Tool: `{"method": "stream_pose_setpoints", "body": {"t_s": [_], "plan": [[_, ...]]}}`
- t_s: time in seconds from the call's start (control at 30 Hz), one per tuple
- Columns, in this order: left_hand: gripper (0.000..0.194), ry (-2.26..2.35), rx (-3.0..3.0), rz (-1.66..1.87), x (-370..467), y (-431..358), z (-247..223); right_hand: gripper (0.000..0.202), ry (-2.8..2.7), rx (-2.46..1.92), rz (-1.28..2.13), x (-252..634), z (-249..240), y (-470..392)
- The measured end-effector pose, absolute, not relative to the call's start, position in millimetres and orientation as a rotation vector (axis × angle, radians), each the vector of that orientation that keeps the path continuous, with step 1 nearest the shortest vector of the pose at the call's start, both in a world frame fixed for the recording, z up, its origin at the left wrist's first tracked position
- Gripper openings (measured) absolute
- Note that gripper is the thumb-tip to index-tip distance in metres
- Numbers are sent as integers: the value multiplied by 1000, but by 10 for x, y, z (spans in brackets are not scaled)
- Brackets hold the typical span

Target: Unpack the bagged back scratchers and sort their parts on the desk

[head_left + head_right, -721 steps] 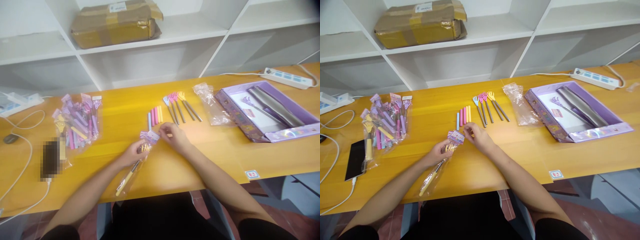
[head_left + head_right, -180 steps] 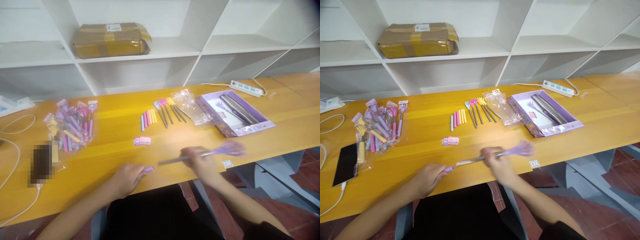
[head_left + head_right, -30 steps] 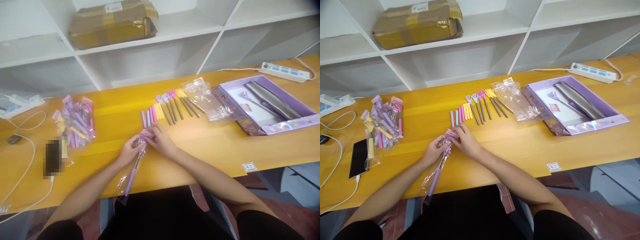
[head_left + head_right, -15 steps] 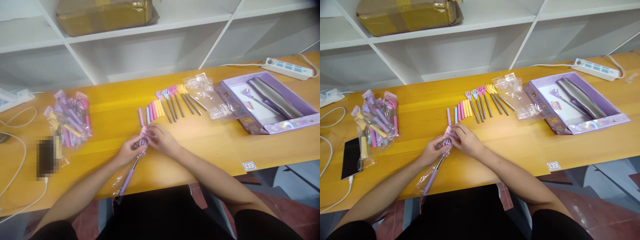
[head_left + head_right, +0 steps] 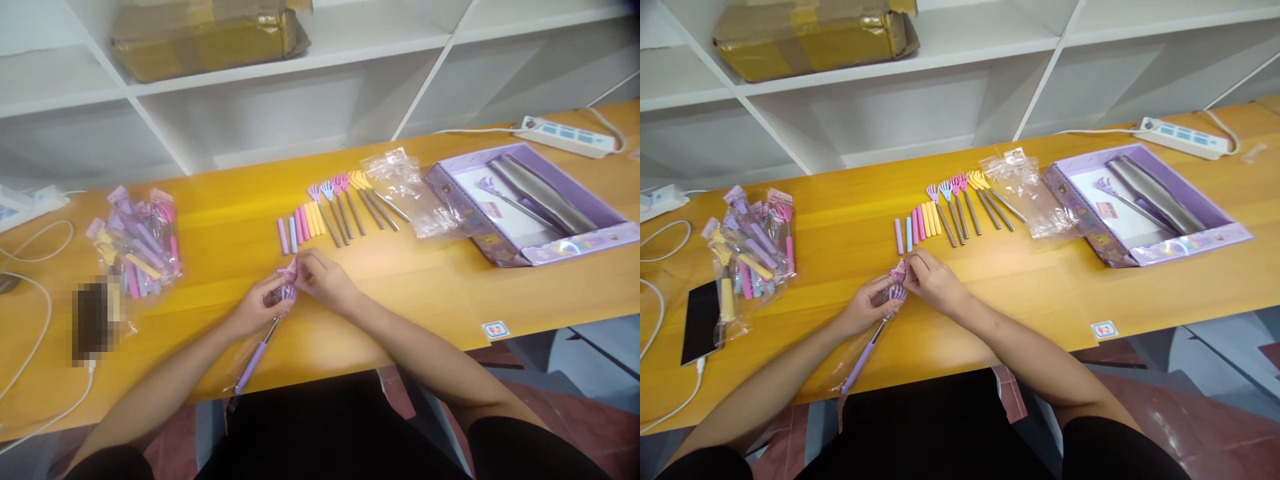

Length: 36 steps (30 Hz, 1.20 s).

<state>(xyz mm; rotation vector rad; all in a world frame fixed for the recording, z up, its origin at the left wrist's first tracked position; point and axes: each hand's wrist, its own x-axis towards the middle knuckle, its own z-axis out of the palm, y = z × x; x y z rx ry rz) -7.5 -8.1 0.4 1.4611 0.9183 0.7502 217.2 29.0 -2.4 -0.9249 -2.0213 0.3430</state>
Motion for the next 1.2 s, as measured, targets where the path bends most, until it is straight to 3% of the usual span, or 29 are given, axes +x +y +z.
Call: {"method": "stream_pose_setpoints", "body": {"t_s": [0.27, 0.67, 0.8, 0.97, 1.2], "plan": [[56, 947, 1322, 739, -103, -81, 11, 8, -1993, -987, 245, 2349, -40, 483], [60, 912, 1280, 743, -129, -89, -64, 44, -2237, -904, 422, 2381, 122, 418], [55, 907, 1319, 754, -111, -91, -17, 29, -2209, -935, 393, 2383, 87, 414], [53, 927, 1382, 751, -102, -91, 8, 38, -2233, -864, 302, 2327, 63, 375], [42, 915, 1576, 746, -110, -80, 6, 14, -2115, -854, 244, 2215, 56, 279]]}}
